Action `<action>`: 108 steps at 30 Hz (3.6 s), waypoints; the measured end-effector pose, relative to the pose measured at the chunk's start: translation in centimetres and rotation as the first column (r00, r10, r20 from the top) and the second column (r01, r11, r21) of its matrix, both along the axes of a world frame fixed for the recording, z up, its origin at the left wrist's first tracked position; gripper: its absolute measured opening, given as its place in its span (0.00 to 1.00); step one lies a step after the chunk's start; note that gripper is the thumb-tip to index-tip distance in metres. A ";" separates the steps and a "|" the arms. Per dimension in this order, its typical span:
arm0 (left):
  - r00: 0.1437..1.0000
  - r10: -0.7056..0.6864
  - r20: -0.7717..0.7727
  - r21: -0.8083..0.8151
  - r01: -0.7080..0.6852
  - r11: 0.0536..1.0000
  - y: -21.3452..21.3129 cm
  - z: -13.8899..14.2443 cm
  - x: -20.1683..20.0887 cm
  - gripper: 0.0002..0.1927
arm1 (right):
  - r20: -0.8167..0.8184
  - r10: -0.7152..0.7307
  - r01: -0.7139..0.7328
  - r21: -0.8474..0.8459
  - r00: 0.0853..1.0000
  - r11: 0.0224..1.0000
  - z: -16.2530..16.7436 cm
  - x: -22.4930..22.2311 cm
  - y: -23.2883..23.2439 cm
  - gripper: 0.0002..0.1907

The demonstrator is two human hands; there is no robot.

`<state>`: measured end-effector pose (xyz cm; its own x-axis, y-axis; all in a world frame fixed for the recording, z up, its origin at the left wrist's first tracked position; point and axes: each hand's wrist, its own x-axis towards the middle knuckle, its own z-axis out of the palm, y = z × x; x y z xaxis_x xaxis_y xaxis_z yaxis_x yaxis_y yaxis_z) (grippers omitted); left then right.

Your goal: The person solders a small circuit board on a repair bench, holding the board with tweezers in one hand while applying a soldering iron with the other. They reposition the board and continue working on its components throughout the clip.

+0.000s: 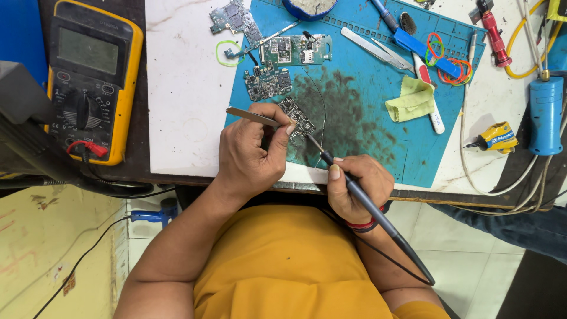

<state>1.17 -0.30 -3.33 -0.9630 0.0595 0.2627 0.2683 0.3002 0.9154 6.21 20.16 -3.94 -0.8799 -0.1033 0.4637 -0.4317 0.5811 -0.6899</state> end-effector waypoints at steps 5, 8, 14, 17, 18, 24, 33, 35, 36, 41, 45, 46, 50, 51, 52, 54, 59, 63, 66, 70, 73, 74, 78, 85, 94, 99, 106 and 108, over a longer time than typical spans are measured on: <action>1.000 0.003 0.010 0.000 -0.003 1.000 0.0 -0.1 0.0 0.07 | 0.016 -0.046 0.046 -0.003 0.999 0.999 -0.2 0.1 0.0 0.04; 1.000 0.003 0.010 0.006 -0.003 1.000 -0.1 -0.1 0.1 0.06 | 0.027 -0.019 0.020 -0.028 0.999 0.999 0.3 -0.1 -0.1 0.06; 0.997 0.039 0.068 0.324 -0.059 0.944 -0.4 -1.3 0.8 0.08 | -0.003 0.069 -0.068 0.152 0.998 0.986 2.0 -1.6 -1.4 0.15; 0.998 0.060 0.016 0.472 -0.061 0.880 -0.5 -2.1 1.1 0.09 | -0.010 0.092 -0.086 0.244 0.996 0.966 3.0 -2.7 -2.3 0.18; 0.997 0.076 0.020 0.489 -0.076 0.869 -0.6 -2.2 1.2 0.10 | -0.017 0.103 -0.094 0.289 0.994 0.953 3.4 -3.0 -2.5 0.19; 0.993 0.118 0.029 0.518 -0.116 0.848 -0.8 -2.5 1.6 0.11 | 0.007 0.071 -0.069 0.369 0.997 0.927 4.2 -4.7 -4.1 0.19; 0.995 0.094 0.031 0.527 -0.096 0.844 -0.5 -2.2 1.5 0.09 | -0.022 -0.076 0.079 0.304 0.997 0.949 2.8 -4.3 -4.3 0.17; 0.995 0.083 0.058 0.443 -0.100 0.891 -0.4 -1.9 1.2 0.09 | 0.020 -0.087 0.085 0.093 0.996 0.992 2.1 -4.1 -4.1 0.20; 0.993 0.081 0.089 0.379 -0.109 0.919 -0.5 -1.7 1.1 0.09 | 0.079 -0.074 0.081 -0.097 0.994 0.992 1.8 -3.9 -4.0 0.24; 0.997 0.071 0.044 0.174 -0.078 0.982 -0.1 -0.7 0.4 0.06 | 0.048 -0.097 0.104 -0.174 0.994 0.979 0.9 -3.2 -2.2 0.18; 0.996 0.057 0.068 0.093 -0.063 0.994 -0.2 -0.2 0.1 0.05 | 0.003 -0.105 0.105 -0.021 0.994 0.994 1.0 -2.6 -0.5 0.08; 0.997 0.049 0.068 0.077 -0.054 0.996 -0.2 -0.1 0.1 0.05 | 0.021 -0.083 0.084 -0.039 0.996 0.996 1.0 -2.5 -0.4 0.06; 0.999 0.048 0.022 0.019 -0.049 0.999 -0.2 -0.2 -0.1 0.05 | 0.024 -0.016 0.018 -0.072 1.000 0.997 0.9 -2.7 -0.5 0.06; 0.999 0.046 0.015 0.023 -0.046 0.999 -0.2 -0.2 -0.1 0.05 | 0.031 -0.006 0.008 -0.066 0.999 0.998 0.9 -2.8 -0.6 0.06; 0.999 0.045 0.011 0.028 -0.045 0.999 -0.2 -0.2 0.0 0.06 | 0.040 0.005 -0.003 -0.061 0.999 0.998 1.0 -2.9 -0.6 0.07; 0.999 0.036 0.026 0.025 -0.036 0.999 -0.3 -0.1 0.0 0.06 | 0.049 0.012 -0.010 -0.042 0.999 0.999 1.2 -3.0 -0.7 0.06; 1.000 0.031 0.000 0.007 -0.031 0.999 -0.2 -0.1 -0.2 0.06 | 0.072 0.022 -0.019 -0.033 0.997 0.999 1.5 -3.2 -1.0 0.06; 1.000 0.029 -0.005 0.006 -0.029 1.000 -0.2 -0.2 -0.2 0.07 | 0.076 0.026 -0.025 -0.016 0.997 1.000 1.7 -3.3 -1.1 0.06; 1.000 0.031 -0.002 0.010 -0.031 0.999 -0.2 -0.2 -0.2 0.07 | 0.073 0.026 -0.025 -0.020 0.997 0.999 1.7 -3.3 -1.1 0.06; 0.999 0.039 -0.012 -0.003 -0.039 0.999 -0.2 -0.2 -0.1 0.07 | 0.084 0.029 -0.028 -0.018 0.996 0.999 1.7 -3.3 -1.2 0.06; 0.999 0.030 -0.011 0.016 -0.030 0.999 -0.1 -0.3 -0.2 0.07 | 0.076 0.027 -0.025 -0.028 0.997 0.999 1.7 -3.4 -1.2 0.06; 1.000 0.030 -0.004 0.009 -0.030 1.000 -0.2 -0.3 -0.2 0.07 | 0.077 0.030 -0.028 -0.026 0.997 0.999 1.7 -3.4 -1.2 0.06; 1.000 0.028 -0.003 0.006 -0.028 1.000 -0.2 -0.2 -0.2 0.07 | 0.069 0.039 -0.037 -0.024 0.997 0.999 1.8 -3.4 -1.2 0.06; 1.000 0.028 -0.001 0.019 -0.028 0.999 -0.2 -0.2 -0.1 0.07 | 0.069 0.039 -0.037 -0.029 0.997 0.999 1.7 -3.4 -1.2 0.06; 0.998 0.034 0.048 0.027 -0.036 0.999 -0.3 -0.1 -0.1 0.06 | 0.081 0.044 -0.044 -0.013 0.996 0.999 1.8 -3.4 -1.1 0.06; 0.999 0.033 0.037 0.031 -0.035 0.999 -0.3 -0.2 -0.1 0.06 | 0.086 0.037 -0.036 -0.010 0.996 0.999 1.8 -3.4 -1.2 0.06; 1.000 0.024 0.014 0.027 -0.024 0.999 -0.2 -0.4 -0.2 0.06 | 0.081 0.041 -0.041 -0.010 0.996 0.999 1.9 -3.5 -1.2 0.06; 1.000 0.021 0.010 0.029 -0.022 0.999 -0.2 -0.4 -0.2 0.06 | 0.074 0.041 -0.040 -0.010 0.996 0.999 1.9 -3.4 -1.2 0.06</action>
<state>0.98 -0.52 -3.72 -0.9665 0.0312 0.2549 0.2533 0.2793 0.9262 2.78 18.97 -2.05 -0.9071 -0.1359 0.3984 -0.4023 0.5584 -0.7255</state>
